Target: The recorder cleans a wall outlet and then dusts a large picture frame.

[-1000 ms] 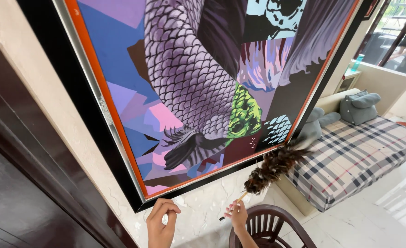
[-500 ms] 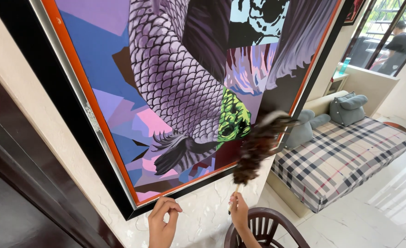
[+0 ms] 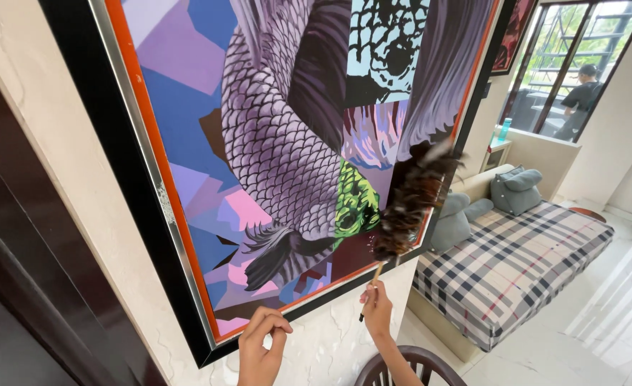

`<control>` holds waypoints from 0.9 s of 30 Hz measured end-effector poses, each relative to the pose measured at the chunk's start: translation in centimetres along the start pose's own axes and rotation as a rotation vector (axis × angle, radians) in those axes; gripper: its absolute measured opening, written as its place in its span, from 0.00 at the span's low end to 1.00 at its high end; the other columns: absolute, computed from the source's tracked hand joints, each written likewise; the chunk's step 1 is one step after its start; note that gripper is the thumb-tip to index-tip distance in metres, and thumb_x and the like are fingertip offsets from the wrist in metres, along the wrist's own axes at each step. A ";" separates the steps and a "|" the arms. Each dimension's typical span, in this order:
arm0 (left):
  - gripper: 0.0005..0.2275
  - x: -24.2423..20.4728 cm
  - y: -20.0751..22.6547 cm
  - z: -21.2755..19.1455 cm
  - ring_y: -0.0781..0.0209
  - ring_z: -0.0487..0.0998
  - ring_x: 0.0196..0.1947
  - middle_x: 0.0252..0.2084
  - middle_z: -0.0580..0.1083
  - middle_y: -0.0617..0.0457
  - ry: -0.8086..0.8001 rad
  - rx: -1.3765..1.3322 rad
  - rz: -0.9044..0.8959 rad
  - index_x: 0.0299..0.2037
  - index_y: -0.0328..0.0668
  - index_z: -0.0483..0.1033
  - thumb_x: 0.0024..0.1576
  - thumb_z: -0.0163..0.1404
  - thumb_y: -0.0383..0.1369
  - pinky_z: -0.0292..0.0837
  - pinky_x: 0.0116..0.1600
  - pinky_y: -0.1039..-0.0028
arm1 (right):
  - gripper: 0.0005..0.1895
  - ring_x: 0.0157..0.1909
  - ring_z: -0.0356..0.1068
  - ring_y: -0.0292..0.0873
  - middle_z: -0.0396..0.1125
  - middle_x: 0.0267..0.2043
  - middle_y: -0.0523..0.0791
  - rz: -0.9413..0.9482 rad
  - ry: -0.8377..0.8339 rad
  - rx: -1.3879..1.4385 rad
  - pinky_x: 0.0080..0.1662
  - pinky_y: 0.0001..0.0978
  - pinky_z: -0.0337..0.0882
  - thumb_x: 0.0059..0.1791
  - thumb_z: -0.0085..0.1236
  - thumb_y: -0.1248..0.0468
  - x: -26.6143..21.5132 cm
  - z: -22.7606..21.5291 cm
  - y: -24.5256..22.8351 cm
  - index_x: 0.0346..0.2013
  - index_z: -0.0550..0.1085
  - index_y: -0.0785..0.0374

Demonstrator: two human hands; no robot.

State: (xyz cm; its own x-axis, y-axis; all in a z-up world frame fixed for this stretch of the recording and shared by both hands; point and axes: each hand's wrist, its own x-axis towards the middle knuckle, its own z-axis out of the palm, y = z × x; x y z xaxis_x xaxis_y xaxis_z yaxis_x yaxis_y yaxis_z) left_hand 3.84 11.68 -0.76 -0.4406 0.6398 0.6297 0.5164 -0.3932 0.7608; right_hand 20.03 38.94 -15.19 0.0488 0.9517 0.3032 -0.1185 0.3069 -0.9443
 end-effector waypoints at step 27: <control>0.06 -0.3 -0.9 -10.8 0.65 0.74 0.27 0.31 0.73 0.51 0.055 -0.017 0.012 0.24 0.32 0.77 0.48 0.49 0.16 0.69 0.33 0.77 | 0.11 0.23 0.66 0.49 0.64 0.21 0.53 -0.869 -0.083 -0.330 0.30 0.41 0.63 0.60 0.44 0.61 6.7 10.1 -43.2 0.52 0.74 0.59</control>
State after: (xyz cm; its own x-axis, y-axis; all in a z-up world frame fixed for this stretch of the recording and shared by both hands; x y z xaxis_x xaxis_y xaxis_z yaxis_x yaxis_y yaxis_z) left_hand -4.43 4.72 0.11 -0.4746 0.5981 0.6458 0.5095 -0.4116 0.7556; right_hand 15.51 32.19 28.94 -0.0847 0.3908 0.9166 0.2145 0.9055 -0.3662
